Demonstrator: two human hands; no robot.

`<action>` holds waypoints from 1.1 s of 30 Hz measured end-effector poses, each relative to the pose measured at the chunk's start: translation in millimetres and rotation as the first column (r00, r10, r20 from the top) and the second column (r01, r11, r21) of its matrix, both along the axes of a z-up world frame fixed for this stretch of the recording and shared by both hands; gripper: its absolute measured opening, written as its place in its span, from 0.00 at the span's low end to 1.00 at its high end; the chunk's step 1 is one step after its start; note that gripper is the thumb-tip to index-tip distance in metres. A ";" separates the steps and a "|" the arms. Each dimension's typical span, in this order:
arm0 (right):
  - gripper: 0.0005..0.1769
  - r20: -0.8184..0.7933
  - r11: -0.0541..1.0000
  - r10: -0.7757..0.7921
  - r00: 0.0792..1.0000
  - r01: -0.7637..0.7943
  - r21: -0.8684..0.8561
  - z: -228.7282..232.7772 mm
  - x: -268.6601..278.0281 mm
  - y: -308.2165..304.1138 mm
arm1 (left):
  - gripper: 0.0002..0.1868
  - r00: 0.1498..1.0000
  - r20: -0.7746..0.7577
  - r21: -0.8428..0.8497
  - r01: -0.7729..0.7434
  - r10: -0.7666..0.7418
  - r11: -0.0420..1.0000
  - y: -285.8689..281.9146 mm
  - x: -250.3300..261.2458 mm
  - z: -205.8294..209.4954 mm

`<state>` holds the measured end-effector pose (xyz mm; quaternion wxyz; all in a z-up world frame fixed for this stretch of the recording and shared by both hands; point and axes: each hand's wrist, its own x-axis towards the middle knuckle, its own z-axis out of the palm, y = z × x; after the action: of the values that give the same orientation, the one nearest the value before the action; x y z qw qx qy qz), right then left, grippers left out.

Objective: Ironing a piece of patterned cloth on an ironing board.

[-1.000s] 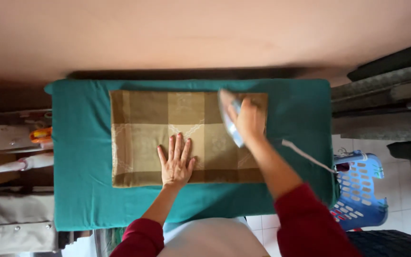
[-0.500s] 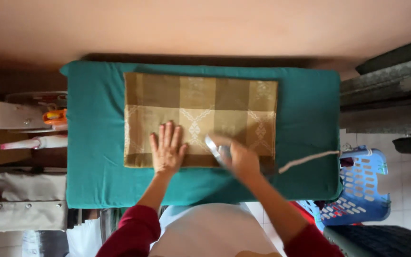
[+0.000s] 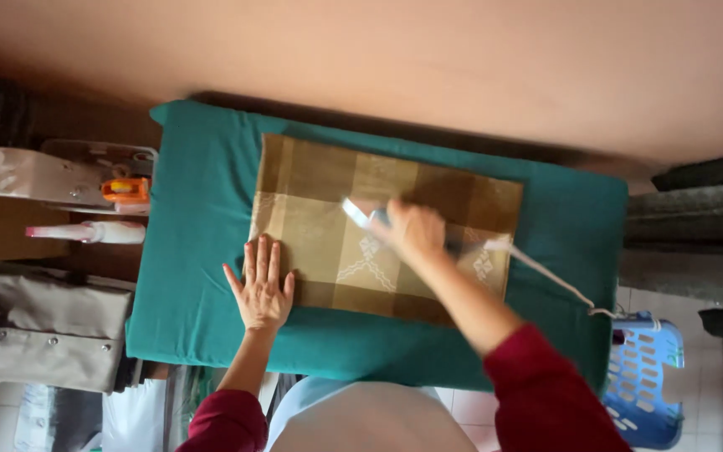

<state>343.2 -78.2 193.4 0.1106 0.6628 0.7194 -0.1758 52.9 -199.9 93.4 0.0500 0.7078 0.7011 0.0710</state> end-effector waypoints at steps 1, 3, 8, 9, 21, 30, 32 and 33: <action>0.37 0.000 1.000 0.012 1.000 -0.012 -0.002 -8.3 8.6 21.5 | 0.39 1.000 0.000 -0.002 -0.012 0.012 1.000 0.7 0.4 0.9; 0.35 -0.030 0.973 0.008 1.000 -0.001 0.231 -24.0 23.8 64.0 | 0.39 1.000 0.017 -0.017 -0.009 0.009 1.000 1.2 0.7 3.2; 0.33 -0.100 0.926 0.006 0.995 0.032 0.377 -31.1 14.3 76.1 | 0.34 0.997 0.082 0.014 0.005 -0.006 1.000 -7.6 -7.2 -8.0; 0.32 -0.121 0.921 0.002 0.993 0.045 0.388 -32.6 10.4 71.7 | 0.32 0.991 0.134 0.046 0.004 -0.010 0.999 -7.2 -10.7 -14.8; 0.31 -0.205 0.808 0.492 0.846 -0.356 0.470 -31.8 -77.5 -111.6 | 0.32 0.984 0.179 0.116 -0.040 0.019 0.992 -35.8 -51.4 -17.7; 0.34 -0.075 0.934 0.358 0.931 -0.356 0.039 -21.9 -95.7 65.4 | 0.36 0.992 0.112 0.083 -0.071 0.061 0.994 -29.6 -48.0 -5.4; 0.34 -0.079 0.929 0.360 0.929 -0.351 0.115 -15.8 -103.8 94.6 | 0.36 0.991 0.115 0.073 -0.073 0.064 0.995 -30.9 -47.6 -5.2; 0.34 -0.080 0.920 0.358 0.930 -0.337 0.198 -12.2 -107.7 110.1 | 0.36 0.991 0.118 0.070 -0.069 0.061 0.995 -30.3 -47.1 -5.2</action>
<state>235.4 32.0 181.1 0.0379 0.5204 0.8438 -0.1252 5.8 -230.2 88.2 0.0621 0.6806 0.7166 0.1394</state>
